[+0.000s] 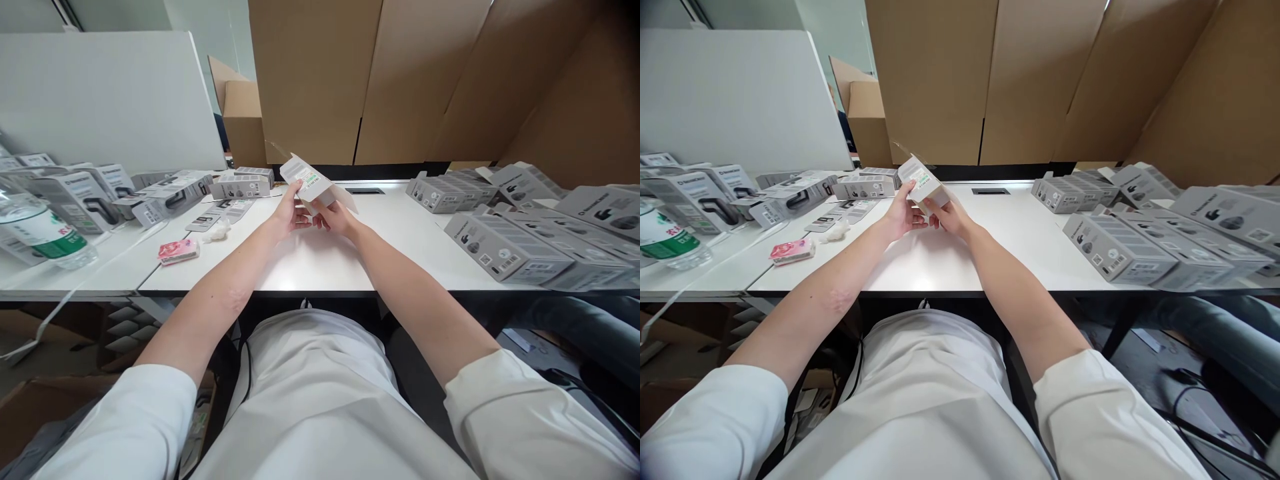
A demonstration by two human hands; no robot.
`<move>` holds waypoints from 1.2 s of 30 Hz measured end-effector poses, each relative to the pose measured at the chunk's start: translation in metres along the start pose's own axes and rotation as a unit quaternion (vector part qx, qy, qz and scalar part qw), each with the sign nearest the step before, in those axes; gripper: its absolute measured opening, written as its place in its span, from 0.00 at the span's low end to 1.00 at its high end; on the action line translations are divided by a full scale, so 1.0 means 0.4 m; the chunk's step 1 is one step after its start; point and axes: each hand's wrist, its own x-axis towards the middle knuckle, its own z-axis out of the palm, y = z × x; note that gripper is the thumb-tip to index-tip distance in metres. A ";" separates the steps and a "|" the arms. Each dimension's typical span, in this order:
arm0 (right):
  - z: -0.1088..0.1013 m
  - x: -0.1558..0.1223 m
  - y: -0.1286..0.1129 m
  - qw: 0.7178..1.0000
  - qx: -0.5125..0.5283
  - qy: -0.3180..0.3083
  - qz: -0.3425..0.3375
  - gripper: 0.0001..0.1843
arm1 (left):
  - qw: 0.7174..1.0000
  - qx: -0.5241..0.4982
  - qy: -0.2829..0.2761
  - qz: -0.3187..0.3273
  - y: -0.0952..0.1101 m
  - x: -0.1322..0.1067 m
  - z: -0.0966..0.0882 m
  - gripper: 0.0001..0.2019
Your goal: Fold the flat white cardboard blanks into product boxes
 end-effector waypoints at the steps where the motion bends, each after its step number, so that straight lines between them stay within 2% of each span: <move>1: 0.000 0.000 0.000 1.000 0.000 0.000 0.001 0.45 | 1.000 -0.002 0.002 0.002 -0.002 0.004 -0.002 0.38; 5: -0.002 0.006 0.015 1.000 -0.011 -0.009 0.020 0.43 | 1.000 -0.010 0.006 -0.008 0.001 0.014 -0.010 0.39; 7: -0.004 0.010 0.026 0.999 -0.030 -0.009 0.028 0.47 | 1.000 -0.017 0.017 -0.017 0.010 0.013 -0.012 0.39; 10: -0.006 0.016 0.037 0.998 -0.051 0.000 0.030 0.56 | 0.997 -0.029 0.065 -0.008 0.029 0.008 -0.014 0.39; 14: -0.010 0.017 0.041 0.998 -0.051 0.021 0.026 0.59 | 0.993 -0.038 0.108 0.001 0.045 0.002 -0.011 0.38; 19: -0.012 0.025 0.057 0.999 -0.035 0.029 -0.003 0.57 | 0.995 -0.030 0.100 -0.006 0.044 -0.006 0.002 0.36; 24: -0.009 0.034 0.070 1.000 0.004 0.023 -0.007 0.55 | 0.998 -0.018 0.063 -0.023 0.045 -0.016 0.011 0.34; 31: 0.002 0.031 0.048 0.997 0.066 0.032 0.004 0.38 | 0.999 0.000 0.044 -0.030 0.039 -0.016 0.006 0.33; 36: 0.006 0.029 0.036 0.997 0.068 0.038 0.016 0.36 | 0.998 0.010 0.038 -0.043 0.033 -0.007 0.002 0.37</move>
